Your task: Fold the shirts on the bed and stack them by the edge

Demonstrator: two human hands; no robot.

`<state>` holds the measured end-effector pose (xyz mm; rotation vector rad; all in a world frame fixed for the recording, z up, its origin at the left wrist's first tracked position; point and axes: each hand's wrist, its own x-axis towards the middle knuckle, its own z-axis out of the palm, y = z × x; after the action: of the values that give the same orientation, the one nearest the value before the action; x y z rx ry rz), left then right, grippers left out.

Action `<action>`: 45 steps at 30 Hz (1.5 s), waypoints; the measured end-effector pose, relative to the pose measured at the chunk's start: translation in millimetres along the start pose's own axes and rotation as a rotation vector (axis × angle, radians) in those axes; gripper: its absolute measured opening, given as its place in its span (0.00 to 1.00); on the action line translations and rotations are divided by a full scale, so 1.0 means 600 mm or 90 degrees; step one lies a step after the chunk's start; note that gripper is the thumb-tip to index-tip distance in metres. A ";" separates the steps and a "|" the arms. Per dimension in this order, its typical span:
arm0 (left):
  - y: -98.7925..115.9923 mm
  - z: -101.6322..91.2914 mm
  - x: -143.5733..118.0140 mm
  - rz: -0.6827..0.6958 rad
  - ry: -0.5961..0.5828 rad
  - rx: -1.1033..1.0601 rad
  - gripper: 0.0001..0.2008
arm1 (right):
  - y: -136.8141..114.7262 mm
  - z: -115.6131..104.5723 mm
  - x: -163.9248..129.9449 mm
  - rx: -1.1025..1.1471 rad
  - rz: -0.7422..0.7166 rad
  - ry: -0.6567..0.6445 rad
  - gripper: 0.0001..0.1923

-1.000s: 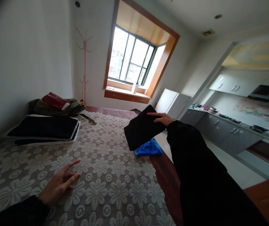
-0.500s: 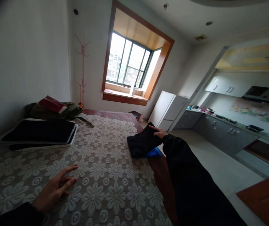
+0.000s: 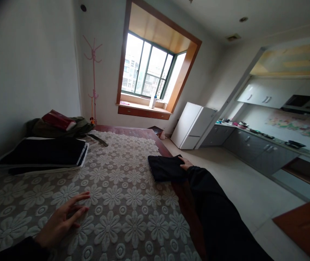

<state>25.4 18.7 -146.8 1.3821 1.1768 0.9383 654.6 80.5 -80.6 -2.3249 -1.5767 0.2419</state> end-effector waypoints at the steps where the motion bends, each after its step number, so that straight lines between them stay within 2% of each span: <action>1: 0.001 0.000 0.000 -0.002 -0.001 0.002 0.20 | 0.000 0.003 -0.004 -0.016 0.005 0.011 0.41; 5: -0.001 0.000 0.000 -0.010 -0.008 0.010 0.21 | -0.037 0.034 -0.008 -0.067 -0.038 0.036 0.36; 9: -0.005 0.000 -0.001 -0.008 -0.006 0.013 0.20 | -0.113 0.125 -0.008 -0.093 -0.158 -0.016 0.31; 12: -0.005 -0.001 -0.001 0.000 -0.011 0.011 0.21 | -0.159 0.196 -0.017 -0.115 -0.178 -0.047 0.34; 14: -0.004 -0.004 0.000 0.000 -0.021 0.011 0.22 | -0.175 0.218 -0.022 -0.125 -0.173 -0.063 0.37; 17: 0.000 -0.010 0.003 -0.008 -0.050 0.015 0.24 | -0.171 0.205 -0.021 -0.133 -0.162 -0.090 0.38; 19: 0.000 -0.015 0.005 -0.013 -0.070 0.018 0.25 | -0.152 0.185 -0.014 -0.139 -0.149 -0.101 0.35; 21: -0.002 -0.018 0.008 -0.011 -0.083 0.022 0.26 | -0.128 0.171 -0.007 -0.156 -0.119 -0.091 0.37; 24: -0.008 -0.021 0.011 -0.002 -0.098 0.026 0.26 | -0.093 0.166 0.003 -0.179 -0.092 -0.085 0.42; 28: -0.014 -0.021 0.014 0.010 -0.102 0.023 0.27 | -0.060 0.162 0.010 -0.180 -0.081 -0.098 0.38; 32: -0.014 -0.019 0.015 0.025 -0.090 0.027 0.27 | -0.042 0.150 0.006 -0.197 -0.052 -0.074 0.38; 35: -0.012 -0.019 0.014 0.026 -0.104 0.036 0.26 | -0.049 0.142 0.003 -0.220 -0.030 -0.090 0.38; 38: -0.011 -0.020 0.014 0.026 -0.098 0.033 0.25 | -0.079 0.145 -0.002 -0.237 -0.049 -0.089 0.41; 42: -0.010 -0.020 0.014 0.023 -0.092 0.033 0.27 | -0.132 0.187 -0.031 -0.222 -0.173 -0.056 0.42; 45: -0.010 -0.019 0.013 0.033 -0.093 0.038 0.26 | -0.153 0.219 -0.057 -0.231 -0.220 -0.065 0.43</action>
<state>14.9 28.4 -151.5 1.5094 1.0713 0.8286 520.3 102.0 -172.3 -2.2598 -2.1935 -0.0112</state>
